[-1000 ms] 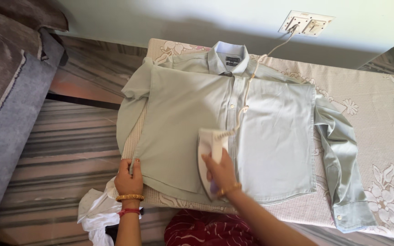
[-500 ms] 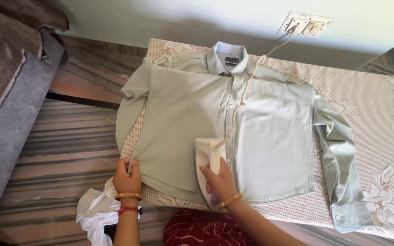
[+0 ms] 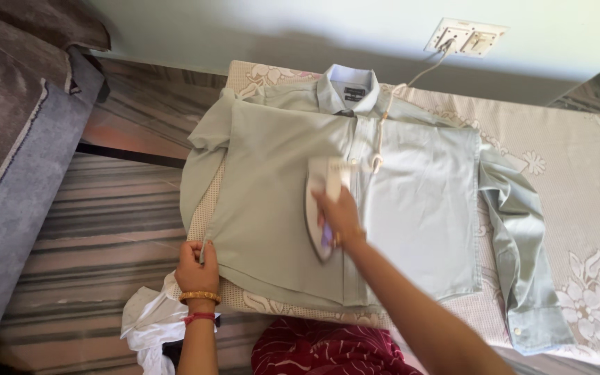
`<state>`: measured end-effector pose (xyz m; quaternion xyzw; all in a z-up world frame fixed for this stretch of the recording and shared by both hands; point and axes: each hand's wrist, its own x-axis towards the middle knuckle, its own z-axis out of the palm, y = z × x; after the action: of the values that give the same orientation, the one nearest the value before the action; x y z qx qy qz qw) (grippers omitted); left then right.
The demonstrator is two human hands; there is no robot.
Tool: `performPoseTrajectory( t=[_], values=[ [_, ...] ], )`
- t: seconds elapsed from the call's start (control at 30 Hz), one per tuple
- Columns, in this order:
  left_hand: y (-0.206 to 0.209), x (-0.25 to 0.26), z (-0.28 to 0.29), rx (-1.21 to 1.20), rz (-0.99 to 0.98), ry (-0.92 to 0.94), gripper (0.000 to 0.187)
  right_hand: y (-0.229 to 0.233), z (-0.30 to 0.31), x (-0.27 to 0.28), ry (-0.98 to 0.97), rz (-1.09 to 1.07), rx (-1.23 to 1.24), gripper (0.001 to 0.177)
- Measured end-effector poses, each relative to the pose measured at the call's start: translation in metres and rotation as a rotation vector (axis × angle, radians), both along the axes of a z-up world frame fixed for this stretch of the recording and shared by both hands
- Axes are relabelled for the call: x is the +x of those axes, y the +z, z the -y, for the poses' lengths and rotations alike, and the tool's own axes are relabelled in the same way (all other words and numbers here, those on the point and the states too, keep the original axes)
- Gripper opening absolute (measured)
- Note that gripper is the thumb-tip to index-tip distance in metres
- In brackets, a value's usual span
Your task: The person irons a light-colored long-sleeved shirt laid out on a table. They smooth the fabric with their hands, then use an electric iron to press the front panels, collar, and sleeves. The shirt remains on the table throughout the clip.
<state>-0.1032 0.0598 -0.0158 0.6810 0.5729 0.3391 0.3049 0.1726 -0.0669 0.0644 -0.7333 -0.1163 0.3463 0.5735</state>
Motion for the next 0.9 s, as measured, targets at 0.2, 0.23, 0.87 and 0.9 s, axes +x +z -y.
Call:
performPoseTrajectory(
  t=[0.2, 0.23, 0.87, 0.9],
  values=[
    [-0.001, 0.001, 0.003, 0.015, 0.020, 0.010, 0.022, -0.007, 0.067, -0.079, 0.002, -0.167, -0.020, 0.021],
    [-0.001, 0.001, 0.004, 0.020, 0.018, 0.010, 0.021, -0.008, 0.069, -0.080, 0.026, -0.153, -0.027, 0.021],
    [0.003, 0.002, 0.008, 0.048, 0.040, 0.010, 0.019, 0.001, 0.064, -0.069, 0.023, -0.101, -0.057, 0.018],
    [0.002, 0.001, 0.008, 0.044, 0.042, 0.010, 0.019, 0.000, 0.067, -0.073, 0.013, -0.105, -0.064, 0.018]
  ],
)
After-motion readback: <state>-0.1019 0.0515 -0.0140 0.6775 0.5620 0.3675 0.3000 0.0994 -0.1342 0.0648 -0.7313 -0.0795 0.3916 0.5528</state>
